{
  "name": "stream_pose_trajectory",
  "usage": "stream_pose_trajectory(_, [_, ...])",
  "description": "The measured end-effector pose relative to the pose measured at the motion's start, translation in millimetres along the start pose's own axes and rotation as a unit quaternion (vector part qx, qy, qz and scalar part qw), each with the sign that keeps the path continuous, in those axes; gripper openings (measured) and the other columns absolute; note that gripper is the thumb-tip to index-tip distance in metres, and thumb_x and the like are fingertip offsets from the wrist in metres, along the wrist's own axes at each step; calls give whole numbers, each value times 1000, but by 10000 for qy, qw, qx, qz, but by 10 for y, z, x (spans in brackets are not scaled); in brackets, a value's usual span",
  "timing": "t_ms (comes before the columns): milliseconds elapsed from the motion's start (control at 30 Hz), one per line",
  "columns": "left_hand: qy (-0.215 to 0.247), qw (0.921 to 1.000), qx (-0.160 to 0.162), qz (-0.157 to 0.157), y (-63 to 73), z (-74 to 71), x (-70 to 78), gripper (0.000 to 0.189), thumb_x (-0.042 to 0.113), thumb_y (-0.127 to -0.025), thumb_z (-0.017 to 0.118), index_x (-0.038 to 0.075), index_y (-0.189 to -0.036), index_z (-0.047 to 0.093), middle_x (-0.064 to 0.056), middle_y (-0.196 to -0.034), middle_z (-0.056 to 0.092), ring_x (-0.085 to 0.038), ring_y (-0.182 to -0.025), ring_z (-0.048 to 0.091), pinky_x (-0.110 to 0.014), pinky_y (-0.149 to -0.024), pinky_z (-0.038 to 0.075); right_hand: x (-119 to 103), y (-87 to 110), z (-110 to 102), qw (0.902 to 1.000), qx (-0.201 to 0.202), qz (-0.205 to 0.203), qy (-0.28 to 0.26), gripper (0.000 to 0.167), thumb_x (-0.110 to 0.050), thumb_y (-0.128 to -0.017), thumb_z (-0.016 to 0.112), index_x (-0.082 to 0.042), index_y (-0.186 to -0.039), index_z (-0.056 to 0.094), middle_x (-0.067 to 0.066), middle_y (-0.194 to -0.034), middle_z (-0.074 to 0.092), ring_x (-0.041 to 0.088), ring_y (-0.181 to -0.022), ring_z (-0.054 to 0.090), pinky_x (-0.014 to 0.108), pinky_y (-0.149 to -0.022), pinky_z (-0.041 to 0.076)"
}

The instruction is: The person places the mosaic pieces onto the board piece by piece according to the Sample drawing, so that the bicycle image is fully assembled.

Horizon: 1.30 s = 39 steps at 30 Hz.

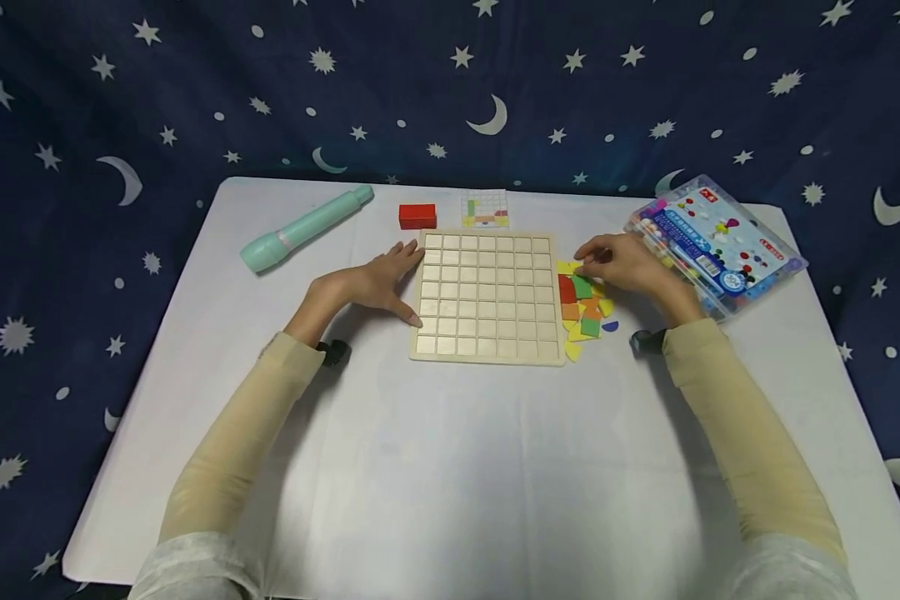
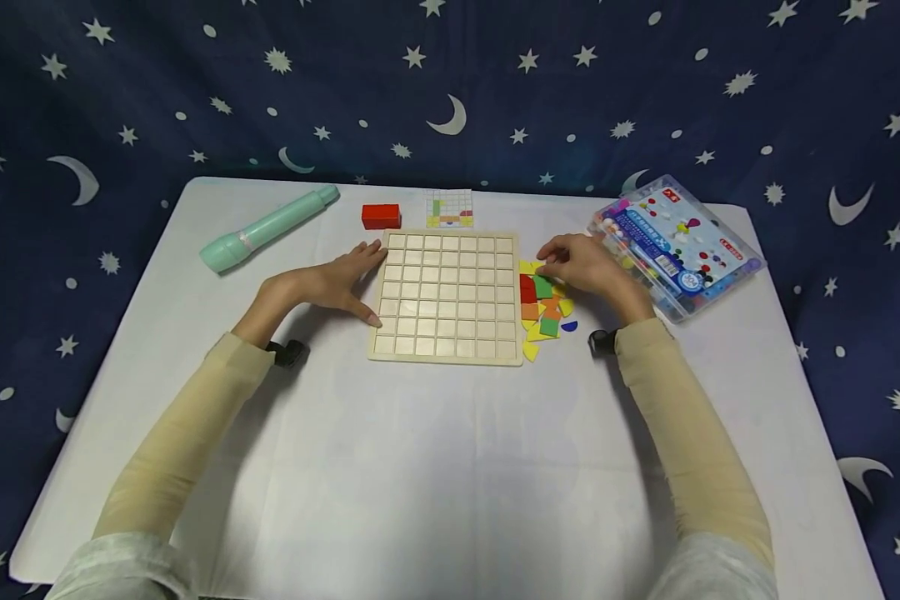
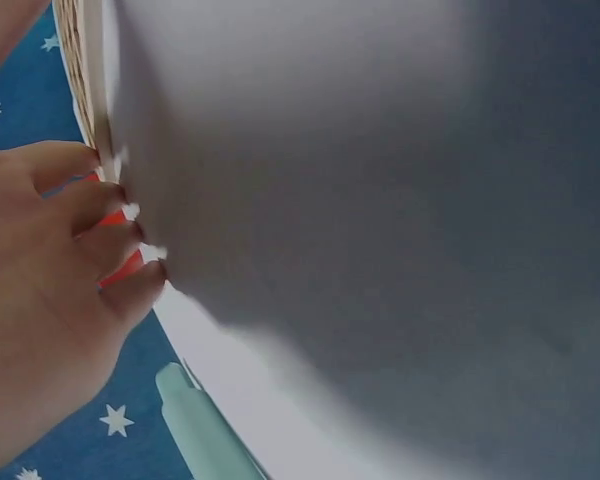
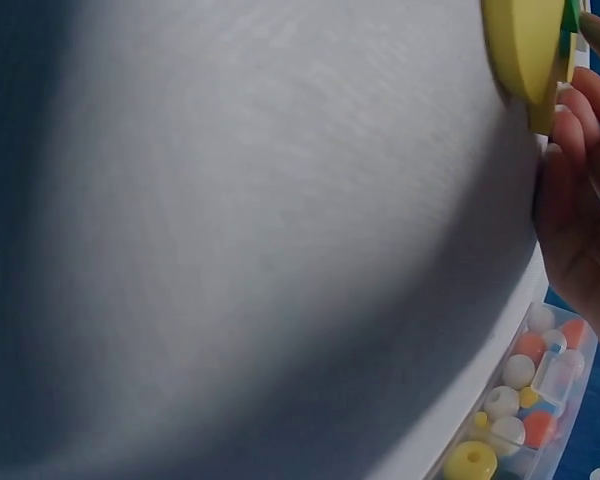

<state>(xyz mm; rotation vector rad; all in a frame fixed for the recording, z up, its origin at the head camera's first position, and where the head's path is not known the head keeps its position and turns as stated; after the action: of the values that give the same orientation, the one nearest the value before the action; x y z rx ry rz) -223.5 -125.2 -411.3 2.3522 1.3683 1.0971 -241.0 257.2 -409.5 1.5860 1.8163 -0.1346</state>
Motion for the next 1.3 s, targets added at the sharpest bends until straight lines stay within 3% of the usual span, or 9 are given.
stream_pose_trajectory(300, [-110, 9999, 16, -59, 26, 91, 55, 128, 42, -80, 88, 7, -166, 0, -10, -174, -11, -32, -160, -14, -54, -129, 4, 50, 1, 81, 10000, 62, -19, -42, 23, -16, -100, 66, 0, -117, 69, 17, -105, 62, 30, -95, 51, 34, -78, 42])
stream_pose_trajectory(500, [-47, 9997, -8, -220, 19, 74, 41, 128, 43, -80, 89, 11, -166, -1, -7, -174, -12, -31, -160, -14, -58, -129, 6, 13, -7, 70, 9999, -61, 42, -109, 21, -16, -101, 65, 1, -113, 69, 15, -101, 64, 29, -92, 51, 35, -77, 41])
stream_pose_trajectory(833, [117, 9993, 26, -340, 12, 32, 1, 128, 38, -78, 91, 12, -166, 1, -6, -174, -10, -30, -160, -13, -59, -128, 6, -19, -24, 56, 9994, -300, 14, -187, 26, -10, -99, 67, 2, -122, 66, 15, -103, 57, 28, -95, 48, 32, -77, 42])
stream_pose_trajectory(1100, [144, 9991, 55, -386, 2, -2, 52, 128, 36, -78, 91, 13, -167, 2, -6, -174, -8, -30, -161, -12, -61, -128, 8, -6, -20, 31, 9995, -261, 144, 37, 26, -16, -98, 70, 2, -115, 64, 15, -99, 57, 29, -92, 49, 34, -76, 42])
stream_pose_trajectory(1300, [242, 9987, 41, -445, 3, 13, 64, 128, 34, -78, 92, 14, -167, 3, -3, -174, -9, -28, -161, -13, -61, -128, 8, 5, -1, 30, 9994, -283, 176, -120, 23, -17, -98, 71, -1, -111, 62, 13, -95, 58, 27, -88, 51, 31, -72, 43])
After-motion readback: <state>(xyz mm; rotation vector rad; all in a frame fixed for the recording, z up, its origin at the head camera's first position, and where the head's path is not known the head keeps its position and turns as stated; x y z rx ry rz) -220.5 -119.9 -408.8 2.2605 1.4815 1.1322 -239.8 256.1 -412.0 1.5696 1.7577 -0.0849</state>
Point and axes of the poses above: each hand's wrist, its own y-axis away from the middle knuckle, its own z-axis out of the palm, x = y × z, the point moved 4 cm from there along -y, towards the middle knuckle
